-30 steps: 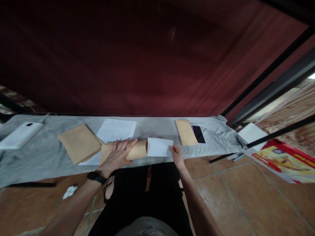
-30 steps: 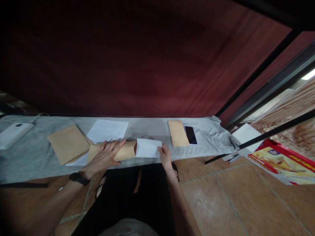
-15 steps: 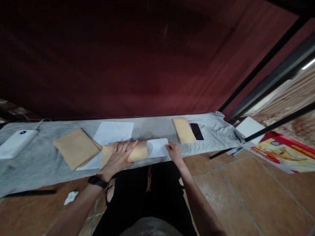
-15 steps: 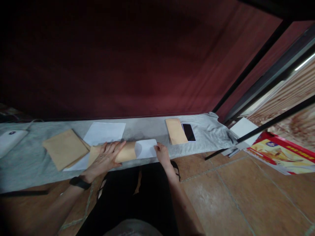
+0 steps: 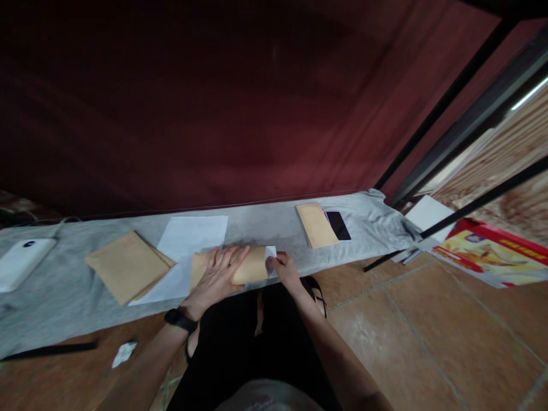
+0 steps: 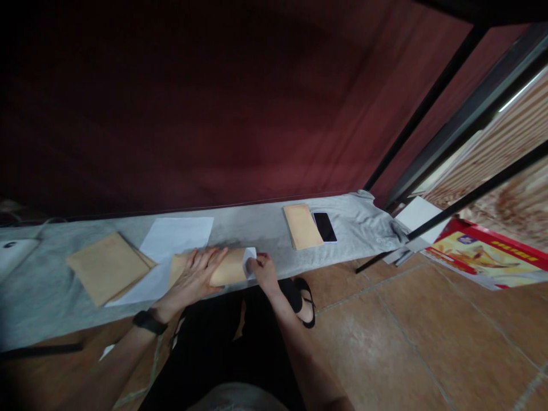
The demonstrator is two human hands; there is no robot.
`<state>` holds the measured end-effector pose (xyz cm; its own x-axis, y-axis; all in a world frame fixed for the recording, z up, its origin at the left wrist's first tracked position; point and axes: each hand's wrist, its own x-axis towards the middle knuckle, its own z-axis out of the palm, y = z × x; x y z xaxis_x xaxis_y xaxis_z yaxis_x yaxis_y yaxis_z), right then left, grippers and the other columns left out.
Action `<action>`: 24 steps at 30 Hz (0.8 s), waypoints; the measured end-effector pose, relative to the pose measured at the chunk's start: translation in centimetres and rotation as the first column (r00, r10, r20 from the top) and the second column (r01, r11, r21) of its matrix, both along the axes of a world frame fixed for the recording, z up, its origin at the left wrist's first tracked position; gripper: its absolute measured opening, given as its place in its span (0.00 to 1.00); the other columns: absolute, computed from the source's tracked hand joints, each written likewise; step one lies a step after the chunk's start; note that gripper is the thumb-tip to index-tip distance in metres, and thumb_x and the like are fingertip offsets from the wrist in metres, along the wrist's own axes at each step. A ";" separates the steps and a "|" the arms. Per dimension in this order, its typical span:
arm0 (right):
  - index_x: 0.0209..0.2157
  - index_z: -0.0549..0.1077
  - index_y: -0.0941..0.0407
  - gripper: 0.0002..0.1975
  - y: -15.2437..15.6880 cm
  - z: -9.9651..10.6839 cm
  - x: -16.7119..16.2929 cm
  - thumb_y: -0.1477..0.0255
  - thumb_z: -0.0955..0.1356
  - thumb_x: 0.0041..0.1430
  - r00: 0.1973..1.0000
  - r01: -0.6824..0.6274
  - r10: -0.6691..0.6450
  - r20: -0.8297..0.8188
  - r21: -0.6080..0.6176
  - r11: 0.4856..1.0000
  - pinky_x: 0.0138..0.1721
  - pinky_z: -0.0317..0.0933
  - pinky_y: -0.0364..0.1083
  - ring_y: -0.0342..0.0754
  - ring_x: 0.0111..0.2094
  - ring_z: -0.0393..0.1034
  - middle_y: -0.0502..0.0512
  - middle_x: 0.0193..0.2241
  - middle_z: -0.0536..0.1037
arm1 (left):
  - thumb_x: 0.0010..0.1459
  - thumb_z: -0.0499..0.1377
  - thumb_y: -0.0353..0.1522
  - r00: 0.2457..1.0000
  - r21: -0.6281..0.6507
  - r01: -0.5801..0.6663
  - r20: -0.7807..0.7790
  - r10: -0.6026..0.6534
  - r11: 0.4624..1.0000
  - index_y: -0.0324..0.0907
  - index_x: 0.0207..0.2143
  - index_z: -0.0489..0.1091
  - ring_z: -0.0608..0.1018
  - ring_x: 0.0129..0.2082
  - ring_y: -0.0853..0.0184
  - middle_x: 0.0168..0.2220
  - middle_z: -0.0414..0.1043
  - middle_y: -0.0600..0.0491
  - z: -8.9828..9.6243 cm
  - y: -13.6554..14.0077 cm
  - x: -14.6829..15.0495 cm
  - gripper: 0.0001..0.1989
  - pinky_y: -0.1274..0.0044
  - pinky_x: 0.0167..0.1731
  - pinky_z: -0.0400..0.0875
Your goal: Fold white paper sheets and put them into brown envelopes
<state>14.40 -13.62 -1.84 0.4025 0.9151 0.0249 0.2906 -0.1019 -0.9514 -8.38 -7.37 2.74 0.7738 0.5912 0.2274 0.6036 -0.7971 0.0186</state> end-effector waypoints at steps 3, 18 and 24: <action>0.21 0.74 0.54 0.13 0.3 -0.3 -0.7 0.66 0.65 0.56 0.999 -0.024 0.023 -0.038 -0.013 1.000 0.39 0.64 0.43 0.46 0.35 0.72 0.53 0.34 0.77 | 0.50 0.68 0.41 0.999 0.009 0.033 0.013 -0.033 0.999 0.45 0.72 0.41 0.62 0.65 0.47 0.64 0.60 0.37 0.1 0.1 0.3 0.54 0.51 0.66 0.45; 0.22 0.72 0.54 0.11 0.1 -0.5 -1.7 0.67 0.64 0.54 0.989 0.017 -0.017 -0.144 0.003 1.000 0.30 0.60 0.42 0.46 0.27 0.68 0.49 0.24 0.74 | 0.52 0.66 0.41 0.998 -0.021 0.059 0.007 -0.059 0.998 0.45 0.71 0.42 0.61 0.66 0.47 0.64 0.60 0.38 0.3 0.3 1.1 0.51 0.51 0.66 0.45; 0.32 0.75 0.53 0.08 -0.2 -0.1 -1.7 0.69 0.64 0.55 0.984 0.052 -0.035 -0.175 0.094 0.994 0.38 0.66 0.44 0.48 0.32 0.71 0.50 0.29 0.78 | 0.53 0.65 0.41 0.997 -0.018 0.067 0.026 -0.067 0.998 0.45 0.71 0.42 0.61 0.66 0.47 0.64 0.59 0.38 0.5 0.3 1.5 0.50 0.51 0.66 0.44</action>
